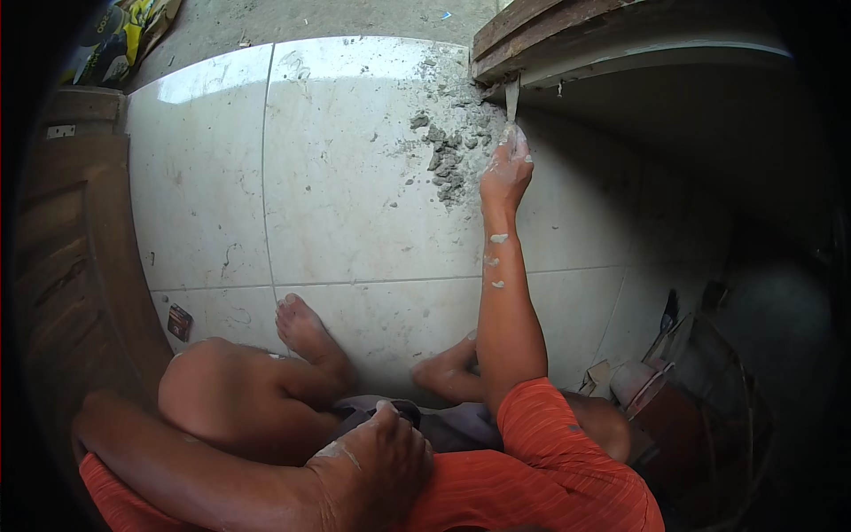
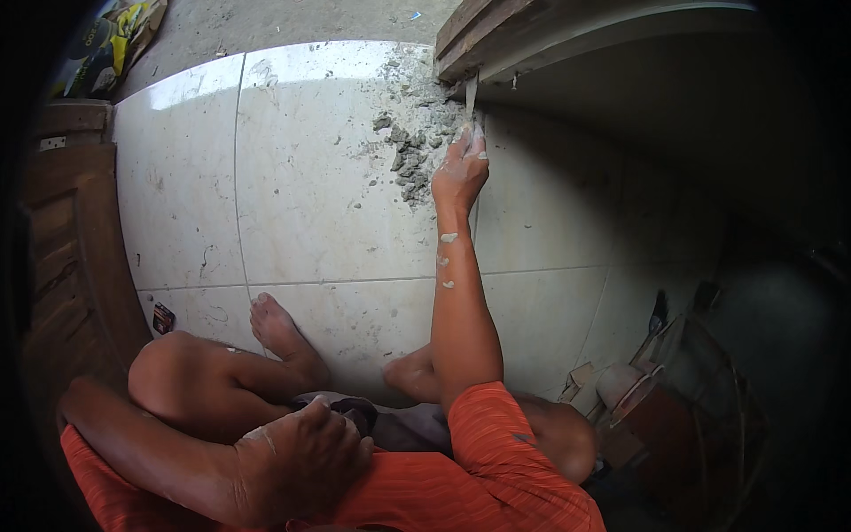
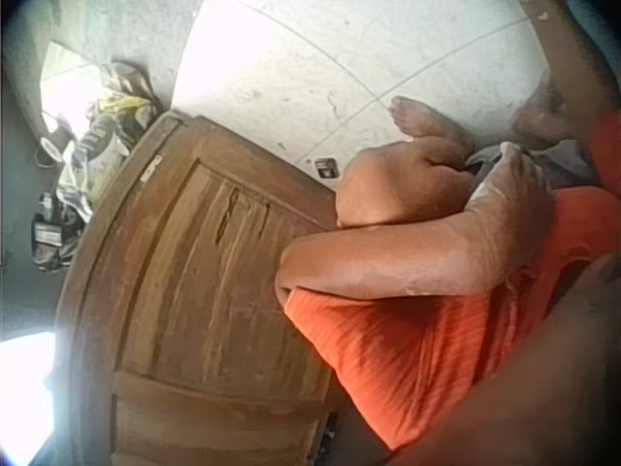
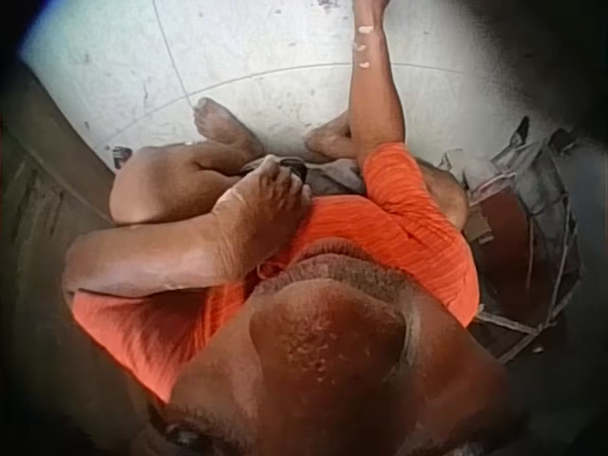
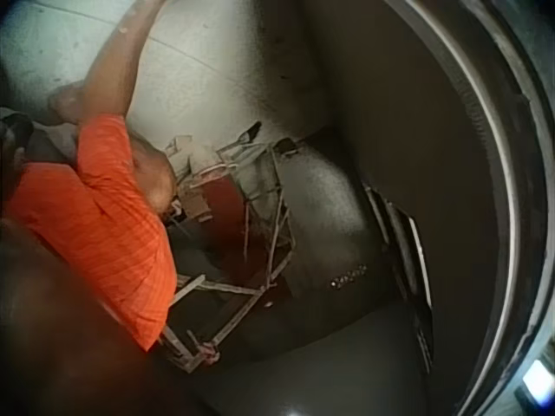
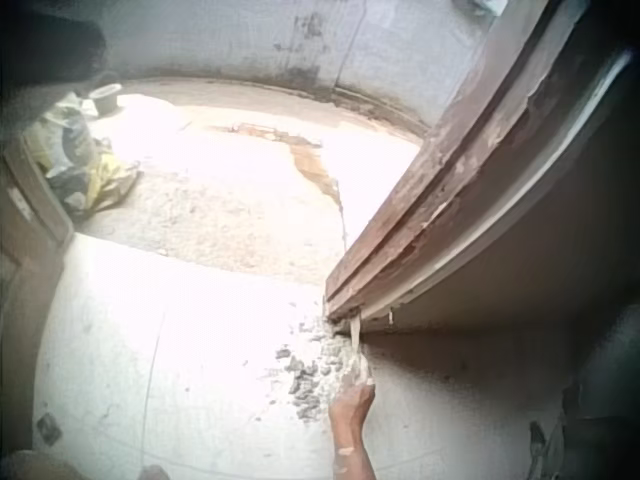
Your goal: The person uses a trowel to scoop mortar from a bucket and applies it to the gap between floor tiles and a door frame. They then use the tool and their fingers to press and smooth the mortar into the crevices.
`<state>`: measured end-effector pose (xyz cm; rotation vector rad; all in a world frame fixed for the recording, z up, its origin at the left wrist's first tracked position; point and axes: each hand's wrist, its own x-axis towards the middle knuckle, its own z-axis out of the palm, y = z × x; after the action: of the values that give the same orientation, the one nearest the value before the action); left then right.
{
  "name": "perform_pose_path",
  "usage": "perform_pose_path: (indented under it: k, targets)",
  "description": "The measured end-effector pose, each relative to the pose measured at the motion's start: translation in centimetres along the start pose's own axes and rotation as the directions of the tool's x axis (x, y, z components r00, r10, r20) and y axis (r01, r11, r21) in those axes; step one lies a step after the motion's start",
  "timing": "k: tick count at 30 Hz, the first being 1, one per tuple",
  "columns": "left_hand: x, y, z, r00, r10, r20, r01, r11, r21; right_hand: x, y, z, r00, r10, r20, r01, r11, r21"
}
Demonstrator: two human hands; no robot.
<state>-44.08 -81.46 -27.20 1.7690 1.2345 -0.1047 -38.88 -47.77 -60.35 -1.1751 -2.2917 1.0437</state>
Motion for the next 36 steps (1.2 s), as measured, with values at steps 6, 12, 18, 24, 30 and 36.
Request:
perform_pose_path:
  k: [6,12,18,24,30,36]
  targets:
    - [0.6,0.0,-0.8,1.0,0.01,-0.015,-0.01,1.0,-0.016,1.0,-0.2,0.4,1.0,0.003,0.028,-0.006,0.997,0.08]
    - [0.0,-1.1,-0.6,1.0,-0.001,-0.003,0.001,1.0,-0.018,-1.7,-0.8,0.7,0.959,-0.275,0.066,0.265,0.955,0.135]
    - [0.2,-1.3,-0.6,1.0,-0.006,-0.017,0.005,1.0,-0.018,-1.8,0.6,0.2,0.995,0.067,0.071,-0.08,0.976,0.201]
    - [0.0,-1.1,-0.1,1.0,-0.014,-0.026,0.013,1.0,-0.022,-1.2,2.4,0.5,0.999,0.027,0.027,-0.031,0.985,0.172]
    - [0.1,-0.9,-0.1,0.999,-0.012,-0.034,0.011,0.999,-0.033,-1.6,3.0,0.8,0.991,0.119,0.068,-0.127,0.984,0.124]
    - [0.3,-0.5,-0.4,0.999,-0.002,-0.032,0.001,1.0,-0.026,-0.4,1.9,0.8,0.993,0.106,0.045,-0.11,0.99,0.09]
